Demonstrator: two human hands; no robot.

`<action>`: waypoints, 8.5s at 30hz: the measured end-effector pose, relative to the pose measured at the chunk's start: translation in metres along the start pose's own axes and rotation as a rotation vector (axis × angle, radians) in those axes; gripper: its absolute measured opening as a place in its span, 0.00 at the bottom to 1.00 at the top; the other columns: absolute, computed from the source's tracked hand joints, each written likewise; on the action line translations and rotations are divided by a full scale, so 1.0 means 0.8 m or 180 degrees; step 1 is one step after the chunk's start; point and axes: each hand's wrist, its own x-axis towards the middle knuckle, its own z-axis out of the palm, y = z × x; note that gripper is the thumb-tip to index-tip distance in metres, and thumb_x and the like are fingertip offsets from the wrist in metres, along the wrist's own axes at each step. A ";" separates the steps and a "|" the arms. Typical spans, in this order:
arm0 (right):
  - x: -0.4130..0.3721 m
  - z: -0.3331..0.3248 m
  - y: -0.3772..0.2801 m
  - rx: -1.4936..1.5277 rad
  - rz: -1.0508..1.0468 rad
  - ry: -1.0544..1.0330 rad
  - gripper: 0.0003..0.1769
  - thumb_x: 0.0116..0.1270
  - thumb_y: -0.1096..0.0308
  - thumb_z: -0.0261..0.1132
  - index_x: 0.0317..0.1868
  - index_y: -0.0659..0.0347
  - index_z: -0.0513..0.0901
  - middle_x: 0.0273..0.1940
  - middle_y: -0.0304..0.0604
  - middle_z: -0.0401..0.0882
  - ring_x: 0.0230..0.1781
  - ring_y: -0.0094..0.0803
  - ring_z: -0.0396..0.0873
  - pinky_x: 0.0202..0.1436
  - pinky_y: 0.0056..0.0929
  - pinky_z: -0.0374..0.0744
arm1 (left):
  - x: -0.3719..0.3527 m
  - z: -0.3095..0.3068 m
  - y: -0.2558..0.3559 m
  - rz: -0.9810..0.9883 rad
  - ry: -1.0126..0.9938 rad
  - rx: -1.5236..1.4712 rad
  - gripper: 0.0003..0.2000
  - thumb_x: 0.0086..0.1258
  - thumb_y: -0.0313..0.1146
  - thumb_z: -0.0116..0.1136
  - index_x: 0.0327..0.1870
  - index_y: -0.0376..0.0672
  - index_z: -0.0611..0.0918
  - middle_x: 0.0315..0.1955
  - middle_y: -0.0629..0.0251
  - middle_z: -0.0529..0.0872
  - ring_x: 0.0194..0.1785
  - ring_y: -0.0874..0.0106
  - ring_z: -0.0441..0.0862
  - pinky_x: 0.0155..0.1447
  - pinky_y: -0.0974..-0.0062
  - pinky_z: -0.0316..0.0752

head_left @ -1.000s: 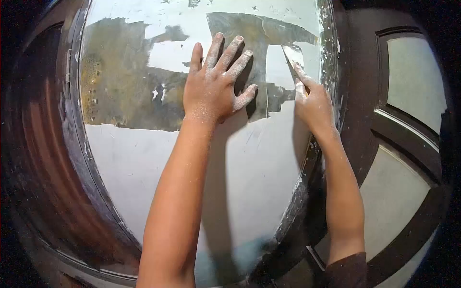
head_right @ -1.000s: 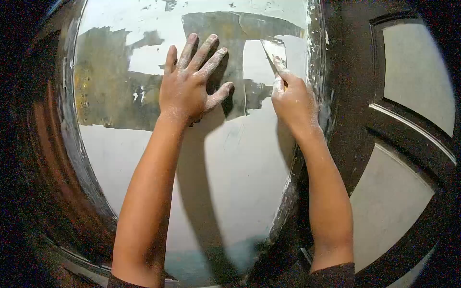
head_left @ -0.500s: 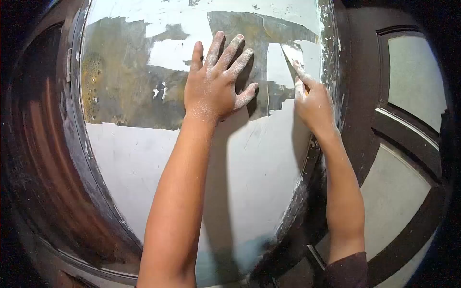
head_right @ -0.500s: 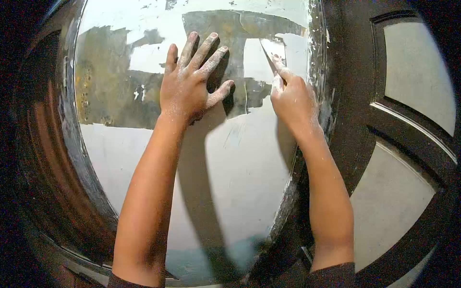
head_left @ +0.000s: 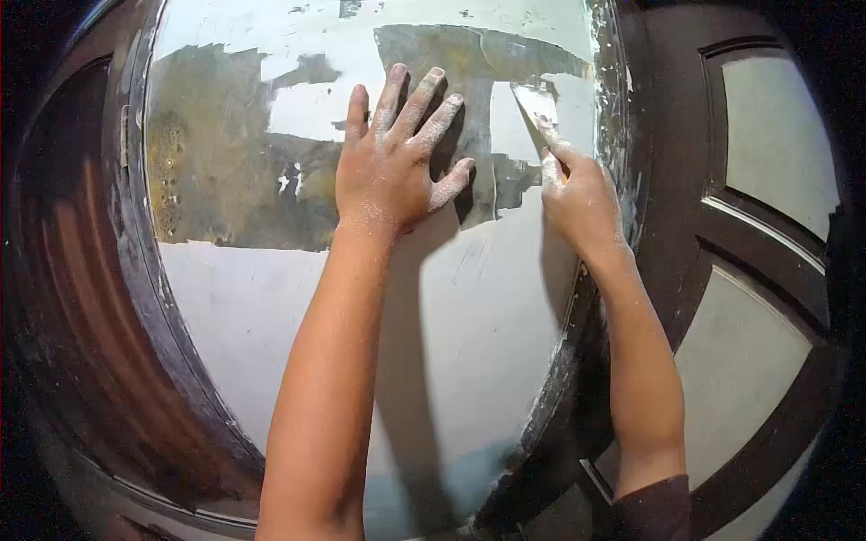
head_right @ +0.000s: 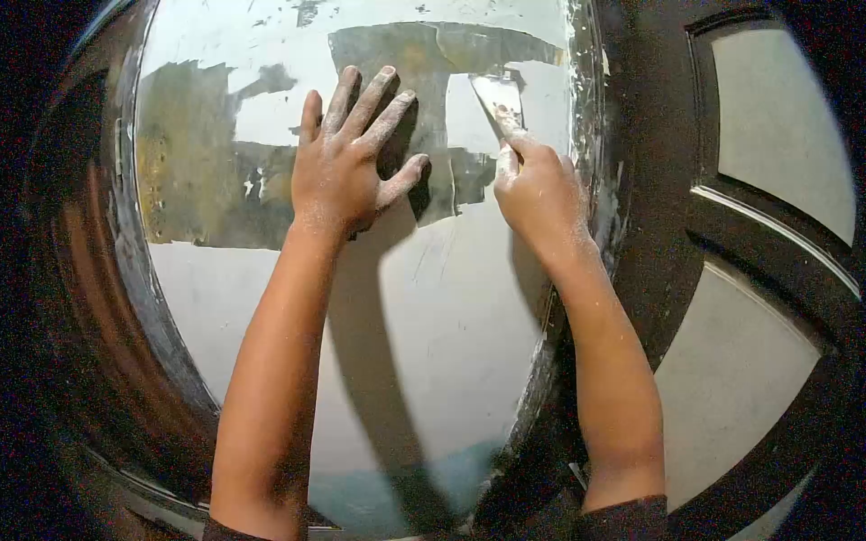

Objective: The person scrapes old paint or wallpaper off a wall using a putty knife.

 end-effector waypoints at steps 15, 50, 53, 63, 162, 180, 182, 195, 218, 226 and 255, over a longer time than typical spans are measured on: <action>-0.005 0.002 -0.001 0.0206 -0.0070 -0.0012 0.21 0.79 0.60 0.58 0.68 0.48 0.86 0.45 0.62 0.88 0.46 0.63 0.87 0.52 0.54 0.83 | 0.000 -0.003 0.001 -0.0014 -0.0038 -0.0016 0.34 0.70 0.66 0.61 0.76 0.66 0.79 0.83 0.76 0.67 0.87 0.61 0.58 0.88 0.43 0.47; -0.007 -0.010 -0.030 -0.0126 0.0222 -0.0298 0.22 0.78 0.59 0.57 0.66 0.48 0.86 0.48 0.62 0.88 0.48 0.65 0.86 0.56 0.58 0.83 | -0.001 -0.002 0.000 -0.0014 -0.0022 -0.0135 0.34 0.69 0.65 0.62 0.76 0.66 0.79 0.83 0.75 0.67 0.87 0.62 0.58 0.88 0.43 0.46; -0.001 -0.010 -0.032 -0.0176 0.0202 -0.0321 0.23 0.78 0.59 0.57 0.69 0.44 0.85 0.49 0.62 0.88 0.51 0.64 0.86 0.57 0.58 0.83 | 0.002 -0.005 0.000 -0.0064 -0.0055 -0.0131 0.34 0.70 0.65 0.62 0.75 0.65 0.80 0.84 0.76 0.66 0.88 0.63 0.57 0.88 0.44 0.45; -0.003 -0.006 -0.027 0.0554 0.0124 -0.0315 0.23 0.82 0.64 0.57 0.73 0.55 0.81 0.64 0.61 0.84 0.64 0.53 0.85 0.69 0.37 0.78 | 0.000 -0.003 0.001 -0.0054 -0.0013 -0.0105 0.33 0.68 0.64 0.62 0.74 0.66 0.80 0.82 0.77 0.68 0.88 0.65 0.56 0.89 0.45 0.43; -0.001 -0.027 -0.001 0.0211 0.0435 -0.0602 0.21 0.79 0.58 0.57 0.64 0.52 0.87 0.50 0.61 0.89 0.52 0.63 0.87 0.58 0.57 0.83 | 0.000 -0.012 0.003 -0.0037 -0.0118 0.0009 0.32 0.71 0.60 0.63 0.77 0.65 0.78 0.84 0.77 0.66 0.87 0.61 0.58 0.88 0.45 0.46; -0.007 -0.025 0.015 0.0377 -0.0024 -0.0108 0.22 0.81 0.61 0.56 0.71 0.47 0.83 0.50 0.63 0.88 0.50 0.62 0.86 0.56 0.52 0.83 | -0.001 -0.013 0.003 -0.0070 -0.0182 0.0050 0.33 0.71 0.60 0.64 0.77 0.66 0.78 0.84 0.76 0.67 0.87 0.60 0.59 0.88 0.47 0.45; -0.007 -0.018 0.019 0.0469 -0.0032 0.0026 0.22 0.81 0.61 0.56 0.70 0.47 0.84 0.48 0.63 0.88 0.48 0.62 0.87 0.56 0.54 0.83 | -0.001 -0.011 0.000 -0.0089 -0.0123 -0.0055 0.33 0.70 0.60 0.64 0.77 0.66 0.78 0.84 0.77 0.67 0.87 0.61 0.59 0.88 0.47 0.44; -0.006 -0.020 0.018 0.0214 0.0165 -0.0014 0.23 0.80 0.60 0.57 0.72 0.42 0.83 0.43 0.60 0.89 0.46 0.63 0.87 0.53 0.56 0.83 | 0.000 -0.012 0.003 -0.0090 -0.0051 -0.0021 0.31 0.69 0.61 0.64 0.74 0.65 0.81 0.82 0.78 0.69 0.87 0.64 0.59 0.89 0.47 0.46; 0.000 -0.020 0.006 0.0272 0.0539 -0.0275 0.23 0.80 0.64 0.58 0.73 0.44 0.82 0.45 0.63 0.88 0.42 0.54 0.88 0.51 0.41 0.82 | -0.003 -0.011 0.002 -0.0065 -0.0135 0.0064 0.33 0.69 0.62 0.64 0.76 0.67 0.78 0.84 0.78 0.67 0.87 0.61 0.59 0.88 0.46 0.47; 0.008 -0.007 0.025 0.0104 -0.0040 0.0085 0.22 0.78 0.62 0.58 0.67 0.50 0.86 0.45 0.63 0.88 0.47 0.62 0.87 0.52 0.53 0.84 | -0.005 -0.012 0.002 -0.0078 -0.0193 0.0005 0.35 0.68 0.63 0.63 0.77 0.67 0.78 0.84 0.79 0.65 0.88 0.63 0.58 0.89 0.48 0.43; 0.009 -0.013 0.022 0.0044 -0.0066 0.0067 0.22 0.78 0.62 0.59 0.68 0.49 0.86 0.47 0.63 0.88 0.48 0.63 0.86 0.53 0.53 0.83 | -0.005 -0.009 0.001 -0.0066 0.0016 -0.0136 0.34 0.65 0.62 0.65 0.72 0.62 0.82 0.82 0.75 0.70 0.86 0.61 0.60 0.88 0.48 0.44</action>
